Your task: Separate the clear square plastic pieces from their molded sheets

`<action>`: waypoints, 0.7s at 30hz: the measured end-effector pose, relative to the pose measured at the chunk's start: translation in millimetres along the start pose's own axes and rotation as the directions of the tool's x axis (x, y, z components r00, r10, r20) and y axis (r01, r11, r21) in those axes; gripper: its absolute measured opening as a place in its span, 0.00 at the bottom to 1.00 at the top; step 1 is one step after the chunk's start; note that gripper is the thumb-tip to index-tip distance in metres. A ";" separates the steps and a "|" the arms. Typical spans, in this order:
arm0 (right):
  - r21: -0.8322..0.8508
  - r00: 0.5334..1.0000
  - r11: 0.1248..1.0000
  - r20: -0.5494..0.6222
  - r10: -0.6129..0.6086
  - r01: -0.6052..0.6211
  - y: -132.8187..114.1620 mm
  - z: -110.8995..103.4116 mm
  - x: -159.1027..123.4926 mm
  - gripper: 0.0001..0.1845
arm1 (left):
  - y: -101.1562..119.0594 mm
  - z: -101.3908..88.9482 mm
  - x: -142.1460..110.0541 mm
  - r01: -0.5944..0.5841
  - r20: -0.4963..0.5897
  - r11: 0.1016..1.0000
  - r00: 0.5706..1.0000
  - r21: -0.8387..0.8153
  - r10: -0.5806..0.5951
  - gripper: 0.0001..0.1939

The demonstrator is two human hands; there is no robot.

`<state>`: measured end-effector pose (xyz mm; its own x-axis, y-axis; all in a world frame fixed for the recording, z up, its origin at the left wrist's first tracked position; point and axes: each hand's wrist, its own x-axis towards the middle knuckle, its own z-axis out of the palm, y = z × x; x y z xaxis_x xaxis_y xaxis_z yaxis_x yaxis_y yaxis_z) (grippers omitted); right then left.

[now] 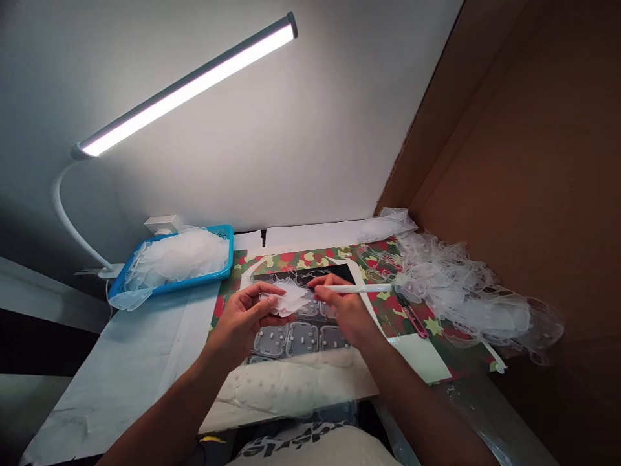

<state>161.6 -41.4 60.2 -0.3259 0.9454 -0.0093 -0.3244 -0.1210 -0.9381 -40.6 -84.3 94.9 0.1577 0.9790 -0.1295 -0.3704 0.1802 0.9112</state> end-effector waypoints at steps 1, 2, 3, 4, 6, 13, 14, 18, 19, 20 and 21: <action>-0.052 0.998 0.997 -0.012 -0.062 0.061 -4.7 -2.9 -0.2 0.17 | -0.7 -1.6 1.8 -0.001 -0.006 1.000 1.000 0.013 0.001 0.14; -0.096 0.995 0.990 0.007 -0.099 0.100 -9.4 -4.4 -0.8 0.17 | -1.7 -3.0 3.9 -0.005 -0.012 1.000 1.000 0.026 0.005 0.14; -0.134 0.992 0.984 0.048 -0.115 0.121 -13.7 -4.3 -1.7 0.16 | -2.7 -4.0 6.1 -0.010 -0.017 0.999 1.000 0.039 0.011 0.14; -0.170 0.989 0.977 0.092 -0.117 0.131 -17.5 -2.5 -2.8 0.16 | -3.9 -4.8 8.2 -0.012 -0.017 0.999 1.000 0.052 0.012 0.14; -0.242 0.982 0.960 0.153 -0.106 0.142 -22.8 4.6 -5.0 0.15 | -6.3 -5.6 11.8 -0.015 -0.010 0.997 1.000 0.075 0.016 0.15; -0.453 0.975 0.874 0.202 -0.094 0.178 -16.2 17.3 -6.4 0.15 | -11.1 -9.1 14.3 -0.035 0.011 0.990 0.999 0.139 0.033 0.15; -0.483 0.973 0.854 0.205 -0.103 0.192 -12.9 16.8 -6.0 0.15 | -11.8 -9.2 13.5 -0.039 0.012 0.987 0.999 0.155 0.038 0.15; -0.609 0.981 0.769 0.112 -0.159 0.194 -2.7 14.2 -1.8 0.14 | -14.6 -11.4 10.5 -0.084 0.033 0.965 0.996 0.248 0.078 0.20; -0.626 0.979 0.757 0.052 -0.199 0.187 -2.3 11.6 0.2 0.14 | -13.7 -14.9 10.7 -0.107 0.050 0.954 0.994 0.281 0.097 0.23; -0.629 0.967 0.754 -0.015 -0.255 0.189 -3.2 7.0 2.4 0.14 | -11.1 -20.7 11.7 -0.138 0.055 0.935 0.990 0.327 0.127 0.24; -0.621 0.944 0.758 -0.086 -0.318 0.199 -5.4 -0.2 4.4 0.14 | -6.1 -29.1 13.8 -0.176 0.040 0.906 0.984 0.386 0.174 0.24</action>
<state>162.1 -36.5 65.1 -0.1282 0.9571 0.2599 0.2406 0.2842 -0.9281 -62.8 -69.2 76.2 0.1268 0.9908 0.0469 -0.0099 -0.0460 0.9989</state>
